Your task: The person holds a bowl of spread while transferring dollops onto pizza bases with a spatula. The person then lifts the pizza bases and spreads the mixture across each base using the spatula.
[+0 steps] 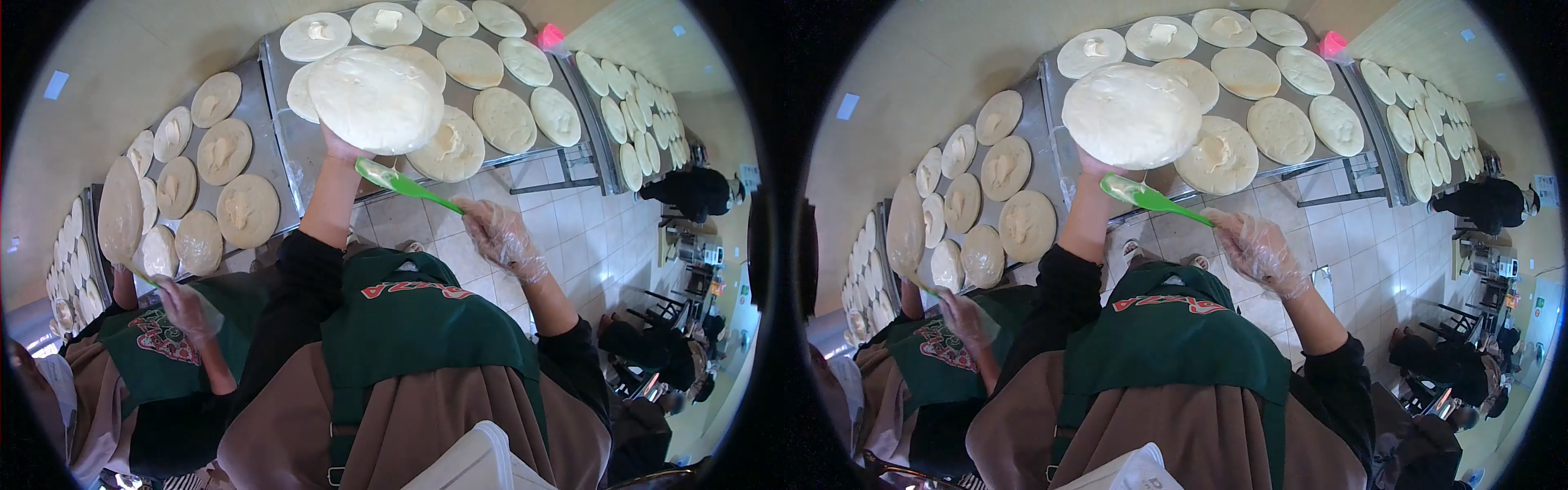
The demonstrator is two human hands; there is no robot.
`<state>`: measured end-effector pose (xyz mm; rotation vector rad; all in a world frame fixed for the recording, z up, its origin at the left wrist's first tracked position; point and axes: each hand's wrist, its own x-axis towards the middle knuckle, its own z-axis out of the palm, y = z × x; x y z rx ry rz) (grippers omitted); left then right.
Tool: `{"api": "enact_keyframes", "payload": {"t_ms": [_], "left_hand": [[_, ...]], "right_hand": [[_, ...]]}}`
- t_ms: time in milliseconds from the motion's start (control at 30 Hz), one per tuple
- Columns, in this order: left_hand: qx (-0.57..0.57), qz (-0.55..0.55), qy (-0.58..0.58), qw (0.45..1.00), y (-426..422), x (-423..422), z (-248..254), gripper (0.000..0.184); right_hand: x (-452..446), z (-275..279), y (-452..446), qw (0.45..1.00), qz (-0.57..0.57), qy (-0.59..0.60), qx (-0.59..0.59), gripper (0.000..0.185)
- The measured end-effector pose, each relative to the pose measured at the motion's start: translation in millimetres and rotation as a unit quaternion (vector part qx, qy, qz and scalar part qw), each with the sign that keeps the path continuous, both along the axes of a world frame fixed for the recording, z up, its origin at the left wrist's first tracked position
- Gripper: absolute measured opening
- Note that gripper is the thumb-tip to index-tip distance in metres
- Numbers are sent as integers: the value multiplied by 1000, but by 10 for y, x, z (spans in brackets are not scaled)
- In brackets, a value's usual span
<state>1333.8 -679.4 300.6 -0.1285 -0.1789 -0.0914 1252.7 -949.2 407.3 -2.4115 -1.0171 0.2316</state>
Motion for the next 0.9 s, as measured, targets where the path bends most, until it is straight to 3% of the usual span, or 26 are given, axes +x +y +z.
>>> {"api": "enact_keyframes", "payload": {"t_ms": [33, 133, 233, 400, 500, 600, 667, 700, 767, 900], "left_hand": [[11, 38, -31, 999, -17, 23, -29, 62], [-36, 10, -26, 999, -40, -14, 147, 64], [-48, 21, -27, 998, -86, -17, 128, 64], [-50, 71, -20, 996, -242, 4, 153, 66], [-117, 57, -48, 990, -280, 24, 56, 70], [-60, 102, -66, 991, -296, 24, 0, 73], [99, 154, -34, 983, -263, -13, -19, 65], [100, 153, -34, 983, -261, 5, -38, 65], [109, 146, -28, 983, -195, -23, -80, 65], [126, 134, -18, 983, -105, -83, -162, 63]], "right_hand": [[-8, -22, -9, 1000, 0, 0, 0, 34], [-22, -137, -39, 993, -83, 17, 78, 31], [-64, -220, 13, 959, -240, 7, 149, 26], [-298, -553, 133, 945, -280, 73, 154, 26], [-417, -599, 225, 947, -225, 114, 199, 27], [-452, -484, 266, 956, -188, 124, 187, 27], [-417, -420, 289, 965, -141, 80, 206, 26], [-378, -417, 269, 965, -142, 79, 207, 26], [-270, -408, 170, 945, -265, 123, 148, 25], [39, -320, 73, 939, -305, 47, 152, 25]]}}
